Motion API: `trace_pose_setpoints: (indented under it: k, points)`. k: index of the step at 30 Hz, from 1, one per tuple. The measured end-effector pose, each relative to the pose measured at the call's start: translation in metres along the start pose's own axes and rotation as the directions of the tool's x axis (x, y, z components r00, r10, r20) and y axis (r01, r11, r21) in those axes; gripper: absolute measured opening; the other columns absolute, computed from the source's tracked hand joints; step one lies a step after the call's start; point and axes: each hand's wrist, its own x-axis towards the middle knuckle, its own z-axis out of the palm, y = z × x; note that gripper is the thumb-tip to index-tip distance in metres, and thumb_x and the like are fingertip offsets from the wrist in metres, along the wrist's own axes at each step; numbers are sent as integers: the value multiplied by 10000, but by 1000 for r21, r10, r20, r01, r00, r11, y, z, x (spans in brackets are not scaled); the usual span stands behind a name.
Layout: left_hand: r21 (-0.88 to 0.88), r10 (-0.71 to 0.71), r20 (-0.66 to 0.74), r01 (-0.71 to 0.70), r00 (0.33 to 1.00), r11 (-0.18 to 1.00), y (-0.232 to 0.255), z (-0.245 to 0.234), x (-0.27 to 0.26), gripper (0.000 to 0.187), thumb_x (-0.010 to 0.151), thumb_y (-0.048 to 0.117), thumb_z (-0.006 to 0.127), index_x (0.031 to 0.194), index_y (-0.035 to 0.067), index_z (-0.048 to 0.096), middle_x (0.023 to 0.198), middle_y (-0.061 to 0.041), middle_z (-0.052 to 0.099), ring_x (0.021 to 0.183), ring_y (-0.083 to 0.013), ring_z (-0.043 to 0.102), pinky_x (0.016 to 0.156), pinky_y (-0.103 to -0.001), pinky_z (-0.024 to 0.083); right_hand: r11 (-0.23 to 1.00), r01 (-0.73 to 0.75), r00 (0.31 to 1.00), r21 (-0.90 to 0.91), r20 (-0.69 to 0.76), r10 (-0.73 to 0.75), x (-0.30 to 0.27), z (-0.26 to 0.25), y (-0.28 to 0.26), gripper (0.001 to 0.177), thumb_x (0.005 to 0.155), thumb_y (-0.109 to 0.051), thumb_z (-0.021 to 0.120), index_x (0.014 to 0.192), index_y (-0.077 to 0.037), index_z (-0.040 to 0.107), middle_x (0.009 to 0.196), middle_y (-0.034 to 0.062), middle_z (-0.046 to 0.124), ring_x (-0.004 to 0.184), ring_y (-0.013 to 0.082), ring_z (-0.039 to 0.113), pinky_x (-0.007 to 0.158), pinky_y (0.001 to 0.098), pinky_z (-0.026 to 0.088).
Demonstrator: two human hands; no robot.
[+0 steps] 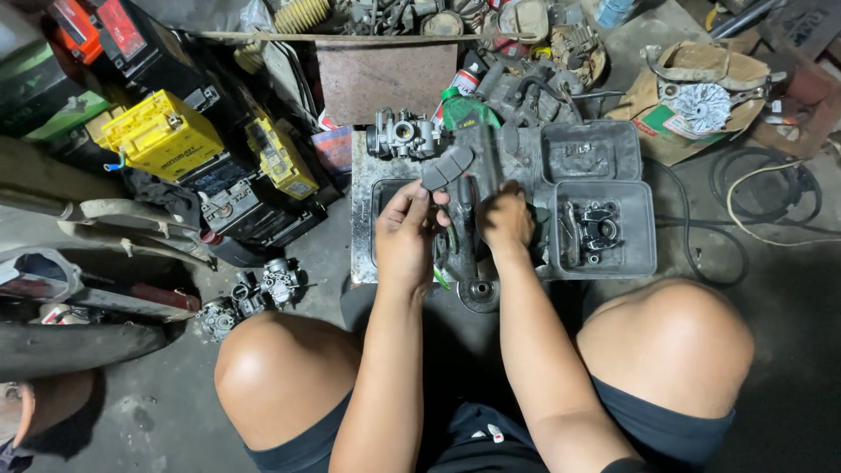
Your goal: The person sits on the floor in a workshop and uses a metal file to smooth the edges of small mechanical components. They hold the parts in one hand and file them against a metal tray, occasionally picking up different pieces from the tray to continue the filing process.
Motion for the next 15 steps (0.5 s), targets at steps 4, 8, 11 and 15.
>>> trace_pose_setpoints:
  k: [4, 8, 11, 15]
  points:
    - [107, -42, -98, 53, 994, 993, -9, -3, -1, 206, 1038, 87, 589, 1168, -18, 709, 834, -125, 701, 653, -171, 701, 608, -239, 579, 880, -272, 961, 390, 59, 271, -73, -90, -61, 383, 1012, -432, 266, 1261, -342, 543, 661, -60, 714, 684, 226, 764, 630, 380, 579]
    - [142, -52, -137, 72, 989, 987, -13, 0, -3, 211, 1026, 50, 590, 1154, -57, 720, 892, -191, 723, 788, -277, 766, 655, -283, 615, 909, 143, 980, 392, -183, -75, -99, -117, -63, 334, 993, -155, 435, 1320, -114, 380, 1025, 135, 773, 1084, 378, 708, 908, 524, 543]
    - [97, -84, -152, 100, 985, 990, -8, 7, -8, 245, 1029, 38, 572, 1197, -99, 686, 915, -195, 711, 839, -328, 779, 690, -314, 646, 856, 201, 972, 476, -204, -115, -117, -144, -72, 386, 1017, -157, 447, 1388, -79, 373, 1197, 207, 709, 1198, 432, 635, 994, 550, 491]
    - [37, -135, -178, 144, 975, 989, -13, 5, -4, 270, 1033, 64, 562, 1231, -87, 669, 936, -185, 682, 884, -383, 776, 699, -337, 657, 832, 232, 973, 504, -129, -193, -144, -182, -85, 549, 1097, -455, 329, 1473, -76, 458, 1403, 310, 579, 1335, 486, 522, 1108, 579, 417]
